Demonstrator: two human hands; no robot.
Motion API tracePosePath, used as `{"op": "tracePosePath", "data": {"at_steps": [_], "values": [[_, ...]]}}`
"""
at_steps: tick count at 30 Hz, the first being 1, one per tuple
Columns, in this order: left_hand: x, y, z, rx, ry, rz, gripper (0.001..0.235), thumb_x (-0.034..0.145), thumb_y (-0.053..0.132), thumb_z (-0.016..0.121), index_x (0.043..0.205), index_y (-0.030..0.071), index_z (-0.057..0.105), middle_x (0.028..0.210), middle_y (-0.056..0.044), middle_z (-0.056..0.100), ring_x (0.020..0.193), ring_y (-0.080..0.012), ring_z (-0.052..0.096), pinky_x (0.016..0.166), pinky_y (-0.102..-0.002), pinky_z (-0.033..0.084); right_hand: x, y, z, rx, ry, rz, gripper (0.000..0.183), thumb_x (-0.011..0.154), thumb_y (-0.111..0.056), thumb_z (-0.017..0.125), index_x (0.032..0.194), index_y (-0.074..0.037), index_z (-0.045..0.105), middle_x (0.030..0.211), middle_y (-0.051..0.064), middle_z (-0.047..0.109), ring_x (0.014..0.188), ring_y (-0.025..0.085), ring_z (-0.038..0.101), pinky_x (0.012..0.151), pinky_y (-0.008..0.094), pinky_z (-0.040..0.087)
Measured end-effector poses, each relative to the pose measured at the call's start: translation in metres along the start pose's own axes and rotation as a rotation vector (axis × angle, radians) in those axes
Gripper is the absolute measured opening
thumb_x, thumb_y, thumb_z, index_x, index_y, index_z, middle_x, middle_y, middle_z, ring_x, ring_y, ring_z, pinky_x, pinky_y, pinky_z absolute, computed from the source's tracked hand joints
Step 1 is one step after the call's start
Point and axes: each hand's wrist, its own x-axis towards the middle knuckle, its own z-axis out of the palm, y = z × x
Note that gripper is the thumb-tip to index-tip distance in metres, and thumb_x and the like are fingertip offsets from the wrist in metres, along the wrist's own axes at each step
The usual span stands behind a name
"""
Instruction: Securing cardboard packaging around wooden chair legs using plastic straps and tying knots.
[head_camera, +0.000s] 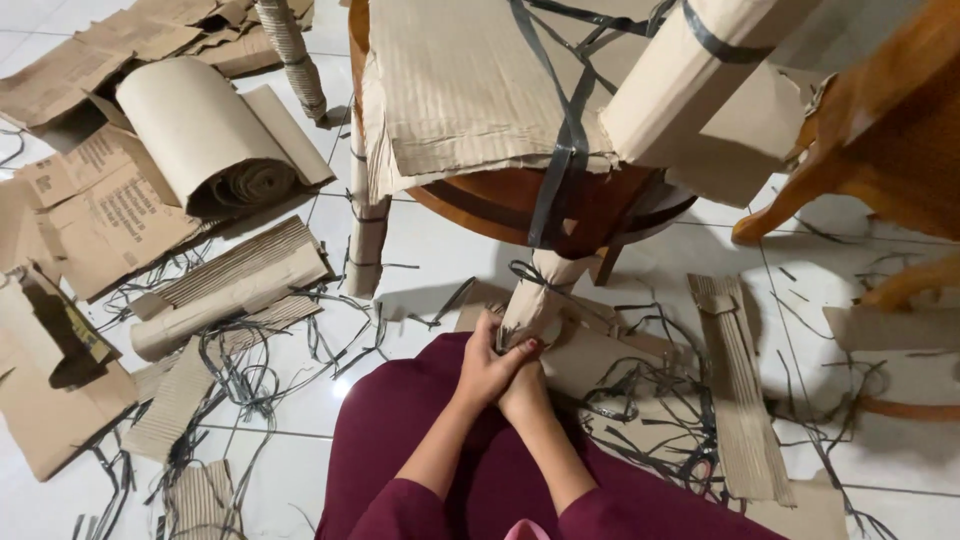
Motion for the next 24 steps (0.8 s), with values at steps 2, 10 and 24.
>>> {"op": "tracePosePath", "data": {"at_steps": [2, 10, 24], "values": [[0.004, -0.008, -0.008, 0.007, 0.027, 0.014, 0.05, 0.075, 0.032, 0.091, 0.101, 0.013, 0.053, 0.075, -0.016, 0.058, 0.075, -0.0283, 0.058, 0.069, -0.041, 0.045, 0.003, -0.013, 0.001, -0.013, -0.012, -0.017, 0.018, 0.08, -0.016, 0.071, 0.083, -0.002, 0.062, 0.074, 0.01, 0.059, 0.074, 0.03, 0.061, 0.064, 0.038, 0.05], [0.032, -0.037, -0.054, 0.085, 0.208, -0.006, 0.061, 0.061, 0.043, 0.096, 0.099, 0.015, 0.057, 0.075, -0.016, 0.059, 0.075, -0.0306, 0.063, 0.07, -0.041, 0.048, 0.033, -0.074, 0.017, -0.052, -0.06, -0.013, 0.016, 0.08, -0.017, 0.07, 0.078, -0.003, 0.061, 0.068, 0.007, 0.057, 0.066, 0.027, 0.06, 0.057, 0.036, 0.05], [0.056, -0.145, -0.086, 0.046, 0.558, 0.268, 0.073, 0.044, 0.025, 0.094, 0.11, 0.006, 0.069, 0.062, -0.024, 0.057, 0.061, -0.0173, 0.059, 0.054, -0.035, 0.045, -0.003, -0.106, -0.073, 0.236, 0.136, 0.09, 0.028, 0.09, -0.018, 0.071, 0.117, -0.01, 0.073, 0.108, 0.013, 0.072, 0.109, 0.032, 0.071, 0.091, 0.041, 0.061]]}}
